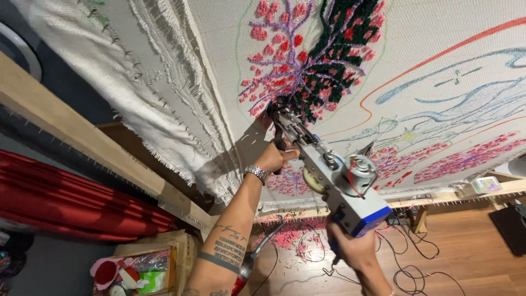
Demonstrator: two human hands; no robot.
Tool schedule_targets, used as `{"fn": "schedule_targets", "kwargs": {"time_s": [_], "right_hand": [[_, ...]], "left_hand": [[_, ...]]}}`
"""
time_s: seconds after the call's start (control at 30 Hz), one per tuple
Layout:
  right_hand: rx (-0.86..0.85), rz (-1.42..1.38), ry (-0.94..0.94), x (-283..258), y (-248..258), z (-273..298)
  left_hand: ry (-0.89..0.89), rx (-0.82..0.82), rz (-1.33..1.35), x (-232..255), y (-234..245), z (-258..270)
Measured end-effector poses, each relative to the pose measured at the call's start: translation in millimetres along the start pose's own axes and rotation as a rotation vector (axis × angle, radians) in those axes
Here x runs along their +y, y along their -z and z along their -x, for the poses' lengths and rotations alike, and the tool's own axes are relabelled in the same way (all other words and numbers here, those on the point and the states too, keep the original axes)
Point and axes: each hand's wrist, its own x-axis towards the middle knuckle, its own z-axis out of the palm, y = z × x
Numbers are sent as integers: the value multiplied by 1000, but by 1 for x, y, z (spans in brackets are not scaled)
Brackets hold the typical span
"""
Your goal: Using a tufting gun to create a rug on a large canvas frame.
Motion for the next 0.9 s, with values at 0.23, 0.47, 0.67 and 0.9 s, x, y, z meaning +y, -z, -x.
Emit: {"fn": "schedule_targets", "kwargs": {"time_s": [0.23,0.47,0.67,0.9], "right_hand": [[-105,-181,-23,-60,44,10],[-128,-114,25,-73,68,26],[-124,-150,23,-74,74,29],[-161,-183,118,-82,81,31]], "left_hand": [[39,-123,184,2,-41,27],[-158,-237,163,28,-71,55],[-97,-99,21,33,-82,56],[-206,-130,-46,84,-80,76]]}}
